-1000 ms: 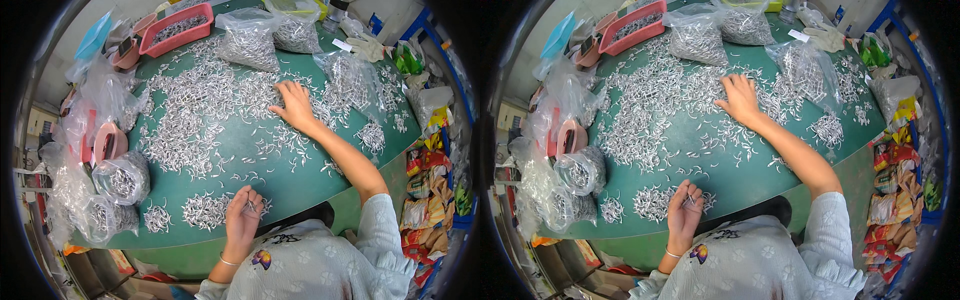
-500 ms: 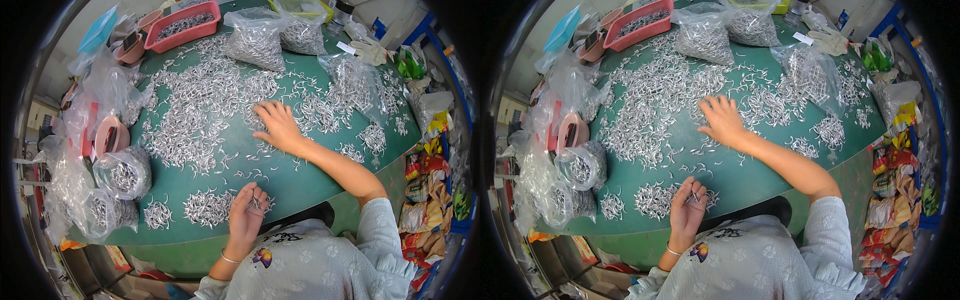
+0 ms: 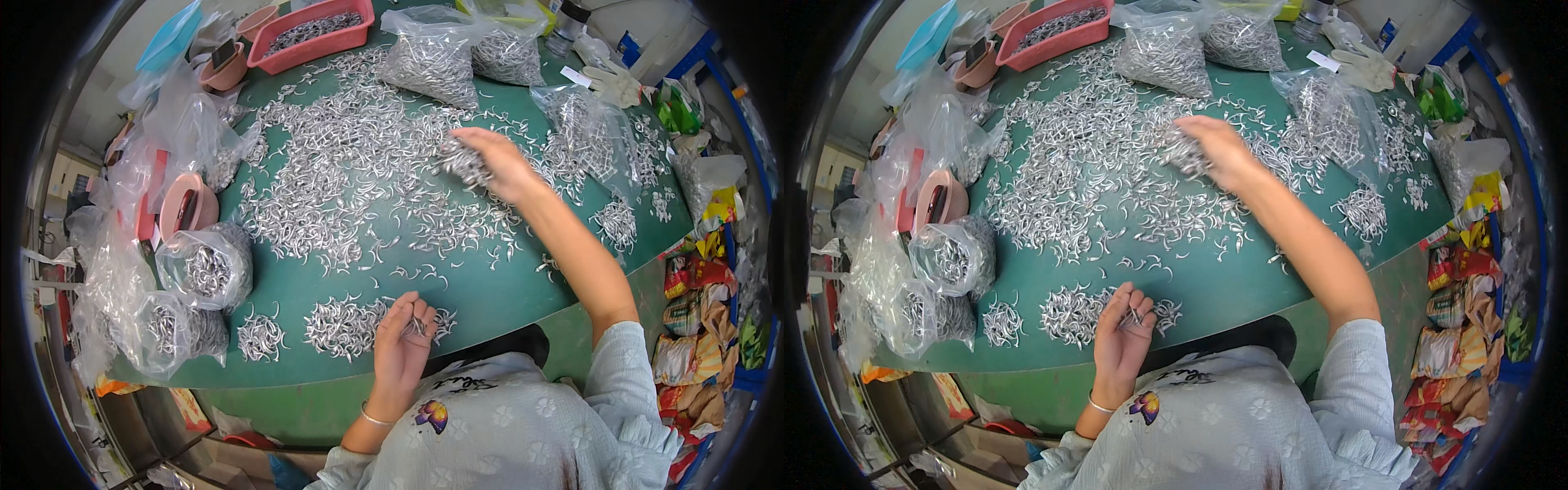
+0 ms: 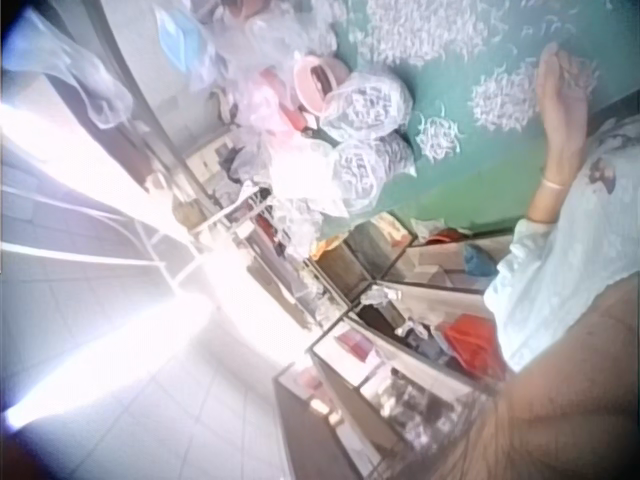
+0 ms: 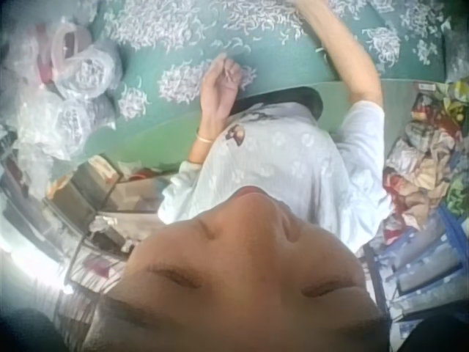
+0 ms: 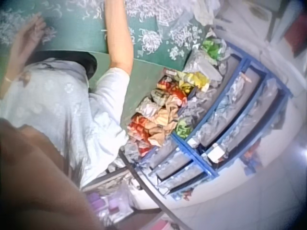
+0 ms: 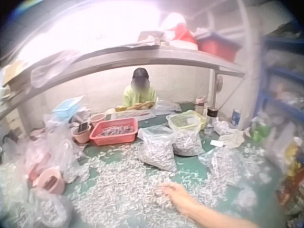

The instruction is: The person is sorting small curved metal hooks on a green work table by picking them up by hand and gathering them into a pile or holding them in their hand.

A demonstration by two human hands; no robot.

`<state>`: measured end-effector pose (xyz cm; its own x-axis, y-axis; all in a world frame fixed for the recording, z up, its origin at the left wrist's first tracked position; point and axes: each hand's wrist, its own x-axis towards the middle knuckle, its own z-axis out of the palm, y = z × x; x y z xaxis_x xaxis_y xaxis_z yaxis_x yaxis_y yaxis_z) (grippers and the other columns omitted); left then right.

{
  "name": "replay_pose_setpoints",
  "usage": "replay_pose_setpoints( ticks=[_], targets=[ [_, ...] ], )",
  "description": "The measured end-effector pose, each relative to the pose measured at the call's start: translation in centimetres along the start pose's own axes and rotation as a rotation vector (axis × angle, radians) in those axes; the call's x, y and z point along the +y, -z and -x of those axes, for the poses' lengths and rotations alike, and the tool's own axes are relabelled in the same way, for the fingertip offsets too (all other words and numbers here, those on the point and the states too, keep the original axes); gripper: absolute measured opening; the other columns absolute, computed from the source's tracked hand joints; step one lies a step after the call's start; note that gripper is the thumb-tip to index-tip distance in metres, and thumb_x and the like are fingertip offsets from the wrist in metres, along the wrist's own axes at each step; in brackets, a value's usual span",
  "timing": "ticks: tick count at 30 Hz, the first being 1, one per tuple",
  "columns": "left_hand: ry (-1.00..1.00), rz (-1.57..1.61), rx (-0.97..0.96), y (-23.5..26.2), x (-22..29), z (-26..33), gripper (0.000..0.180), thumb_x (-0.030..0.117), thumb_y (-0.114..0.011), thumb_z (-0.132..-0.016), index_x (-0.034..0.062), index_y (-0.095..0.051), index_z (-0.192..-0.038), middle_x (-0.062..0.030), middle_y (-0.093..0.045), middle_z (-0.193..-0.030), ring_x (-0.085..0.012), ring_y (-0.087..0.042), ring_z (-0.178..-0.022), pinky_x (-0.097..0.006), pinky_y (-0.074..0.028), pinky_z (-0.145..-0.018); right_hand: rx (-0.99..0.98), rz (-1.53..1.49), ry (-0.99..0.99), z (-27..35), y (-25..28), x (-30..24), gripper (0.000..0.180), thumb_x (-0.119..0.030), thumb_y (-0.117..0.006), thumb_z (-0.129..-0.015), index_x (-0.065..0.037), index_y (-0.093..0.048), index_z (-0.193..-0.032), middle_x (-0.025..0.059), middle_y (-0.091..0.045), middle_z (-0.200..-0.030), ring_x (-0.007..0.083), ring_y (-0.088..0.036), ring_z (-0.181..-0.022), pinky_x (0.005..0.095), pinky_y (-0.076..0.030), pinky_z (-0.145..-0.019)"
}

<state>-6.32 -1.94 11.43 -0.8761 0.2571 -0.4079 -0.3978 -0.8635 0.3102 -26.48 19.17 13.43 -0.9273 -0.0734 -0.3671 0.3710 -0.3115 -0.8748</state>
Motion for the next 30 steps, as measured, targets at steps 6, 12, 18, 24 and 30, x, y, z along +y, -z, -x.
replay_pose_setpoints(
  ticks=[6, 12, 18, 24, 30],
  targets=[
    [0.026, -0.017, 0.029, -0.6, -0.3, -0.6, 0.019, 0.009, -0.051, -0.093, 0.0002, -0.052, -0.111, -0.0041, -0.049, -0.086, -0.0163, -0.046, -0.081, -0.028, -0.041, -0.068, 0.046, 0.168, 0.103, 0.8, 5.6, -3.2, 0.026, -0.012, -0.047, -0.097, 0.002, -0.058, -0.116, 0.0105, -0.063, -0.115, 0.0195, -0.059, -0.106, 0.0350, -0.050, -0.088],
    [0.041, -0.039, -0.034, -0.3, -0.3, -1.2, 0.022, 0.011, -0.053, -0.093, 0.0008, -0.055, -0.112, -0.0039, -0.053, -0.090, -0.0167, -0.051, -0.086, -0.029, -0.044, -0.073, -0.020, 1.011, 0.526, -1.8, 3.9, -2.4, 0.043, -0.028, -0.064, -0.088, -0.002, -0.057, -0.122, 0.0155, -0.061, -0.119, 0.0247, -0.055, -0.112, 0.0354, -0.042, -0.097],
    [0.086, -0.220, -0.074, -4.5, -5.0, -5.0, 0.024, 0.016, -0.052, -0.093, 0.0015, -0.057, -0.111, -0.0050, -0.055, -0.092, -0.0167, -0.053, -0.089, -0.031, -0.044, -0.078, -0.131, 1.497, 0.860, -9.7, 3.3, 2.7, 0.046, -0.031, -0.060, -0.090, -0.002, -0.056, -0.125, 0.0213, -0.056, -0.125, 0.0331, -0.052, -0.116, 0.0413, -0.040, -0.099],
    [-0.168, -0.310, -0.168, -8.1, -3.0, -13.3, 0.027, 0.022, -0.046, -0.094, 0.0010, -0.055, -0.107, -0.0070, -0.055, -0.092, -0.0182, -0.051, -0.088, -0.032, -0.043, -0.080, -0.208, 1.562, 1.182, -12.9, 2.7, 5.7, 0.038, -0.025, -0.059, -0.092, -0.001, -0.057, -0.121, 0.0211, -0.059, -0.116, 0.0326, -0.058, -0.104, 0.0414, -0.045, -0.090],
    [-0.274, -0.248, -0.142, -12.6, -2.9, -16.5, 0.032, 0.029, -0.040, -0.096, 0.0004, -0.054, -0.103, -0.0090, -0.054, -0.092, -0.0196, -0.049, -0.088, -0.034, -0.042, -0.082, -0.304, 1.436, 1.163, -5.1, -2.9, 7.5, 0.033, -0.022, -0.058, -0.092, 0.000, -0.058, -0.116, 0.0185, -0.061, -0.109, 0.0299, -0.059, -0.095, 0.0393, -0.047, -0.082]
  ],
)
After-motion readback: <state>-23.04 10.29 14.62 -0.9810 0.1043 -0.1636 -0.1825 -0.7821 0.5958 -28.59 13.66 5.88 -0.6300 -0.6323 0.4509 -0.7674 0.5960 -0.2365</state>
